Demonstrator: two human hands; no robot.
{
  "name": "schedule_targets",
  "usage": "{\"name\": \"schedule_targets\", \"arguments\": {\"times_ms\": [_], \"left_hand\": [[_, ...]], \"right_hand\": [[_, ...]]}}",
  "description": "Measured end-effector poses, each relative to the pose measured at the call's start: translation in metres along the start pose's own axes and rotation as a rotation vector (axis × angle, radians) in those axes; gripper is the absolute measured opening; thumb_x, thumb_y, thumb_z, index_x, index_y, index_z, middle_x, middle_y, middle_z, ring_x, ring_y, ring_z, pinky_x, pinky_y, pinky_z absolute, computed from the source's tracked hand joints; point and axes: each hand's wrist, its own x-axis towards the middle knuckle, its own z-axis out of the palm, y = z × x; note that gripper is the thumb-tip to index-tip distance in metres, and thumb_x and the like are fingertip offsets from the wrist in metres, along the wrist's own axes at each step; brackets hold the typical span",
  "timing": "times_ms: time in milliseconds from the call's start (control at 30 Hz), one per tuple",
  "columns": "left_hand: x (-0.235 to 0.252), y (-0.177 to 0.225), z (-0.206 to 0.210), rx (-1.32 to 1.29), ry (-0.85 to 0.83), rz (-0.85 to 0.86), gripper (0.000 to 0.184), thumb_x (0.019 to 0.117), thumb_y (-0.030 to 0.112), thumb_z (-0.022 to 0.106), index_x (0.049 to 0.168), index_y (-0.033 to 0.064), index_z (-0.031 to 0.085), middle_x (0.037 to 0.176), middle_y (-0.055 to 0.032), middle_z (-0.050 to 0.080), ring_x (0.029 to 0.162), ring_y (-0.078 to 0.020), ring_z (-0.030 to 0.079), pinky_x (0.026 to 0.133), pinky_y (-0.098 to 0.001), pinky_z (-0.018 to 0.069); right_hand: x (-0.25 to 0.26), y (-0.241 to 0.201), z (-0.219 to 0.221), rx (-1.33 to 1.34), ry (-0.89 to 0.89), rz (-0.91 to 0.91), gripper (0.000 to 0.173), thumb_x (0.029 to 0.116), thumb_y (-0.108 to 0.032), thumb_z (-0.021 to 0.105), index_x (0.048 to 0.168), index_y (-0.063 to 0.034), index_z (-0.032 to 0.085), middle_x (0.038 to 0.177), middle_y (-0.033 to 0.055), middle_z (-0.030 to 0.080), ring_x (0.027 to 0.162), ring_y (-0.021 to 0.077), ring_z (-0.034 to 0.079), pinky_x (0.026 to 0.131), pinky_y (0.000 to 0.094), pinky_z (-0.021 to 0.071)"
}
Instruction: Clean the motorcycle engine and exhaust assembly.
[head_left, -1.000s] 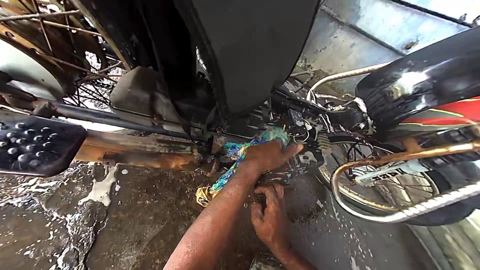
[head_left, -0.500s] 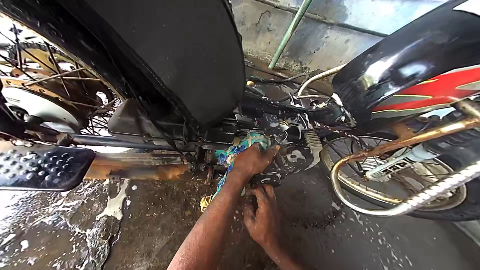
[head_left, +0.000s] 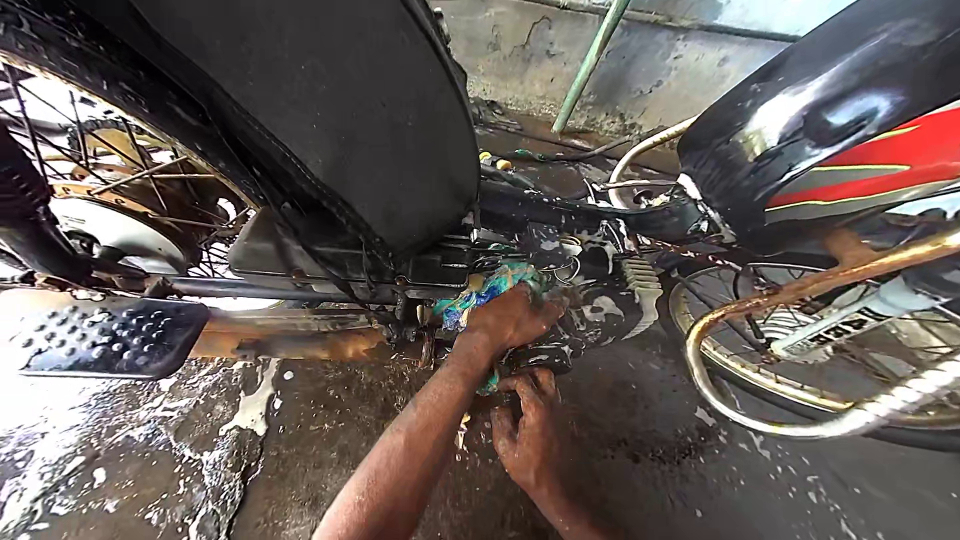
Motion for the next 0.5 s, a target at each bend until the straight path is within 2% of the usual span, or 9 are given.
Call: {"name": "schedule_targets", "arguments": {"times_ms": [133,233,333,433,500], "left_hand": [[0.003,-0.009,-0.014,0.079,-0.066,0.088,0.07,0.1042,0.064,0.038,0.14,0.0056,0.055,0.126,-0.0228,0.067,0.12,-0.0395,0.064,0.099,-0.0664,0.0477],[0.007,-0.016,-0.011,-0.025,-0.039,0.097,0.074,0.1029,0.067,0.039,0.138,0.0038,0.057,0.128,-0.0237,0.066,0.123,-0.0391,0.063,0.103,-0.0663,0.0462],[0.003,-0.009,0.01,-0.212,0.095,0.0,0.076,0.1019,0.07,0.035,0.132,0.0057,0.063,0.126,-0.0227,0.067,0.122,-0.0387,0.063,0.099,-0.068,0.0468],[0.0,0.006,0.02,-0.368,0.158,-0.098,0.074,0.1011,0.07,0.038,0.136,0.0085,0.061,0.125,-0.0225,0.067,0.121,-0.0389,0.063,0.098,-0.0686,0.0472],[0.003,0.007,0.022,-0.378,0.152,-0.082,0.072,0.1015,0.069,0.039,0.137,0.0098,0.06,0.126,-0.0212,0.068,0.12,-0.0373,0.064,0.098,-0.0676,0.0476]], "right_hand": [[0.001,0.0,0.0,-0.004,0.006,-0.02,0.026,0.0782,-0.019,0.061,0.097,-0.0103,0.076,0.113,0.0143,0.068,0.104,0.0283,0.067,0.083,0.0422,0.0584],[0.0,0.0,0.0,0.006,-0.011,-0.012,0.025,0.0787,-0.019,0.062,0.097,-0.0095,0.076,0.114,0.0146,0.067,0.104,0.0295,0.067,0.08,0.0444,0.0581],[-0.001,0.002,-0.004,0.019,-0.055,-0.012,0.025,0.0798,-0.019,0.064,0.099,-0.0082,0.076,0.115,0.0145,0.067,0.107,0.0303,0.066,0.084,0.0471,0.0577],[0.0,0.005,-0.002,0.038,-0.026,-0.028,0.027,0.0801,-0.019,0.061,0.099,-0.0069,0.076,0.114,0.0134,0.068,0.108,0.0281,0.066,0.086,0.045,0.0578],[0.0,0.006,-0.002,0.05,-0.011,-0.024,0.027,0.0799,-0.019,0.06,0.098,-0.0076,0.076,0.113,0.0124,0.068,0.107,0.0263,0.066,0.086,0.0433,0.0578]]}}
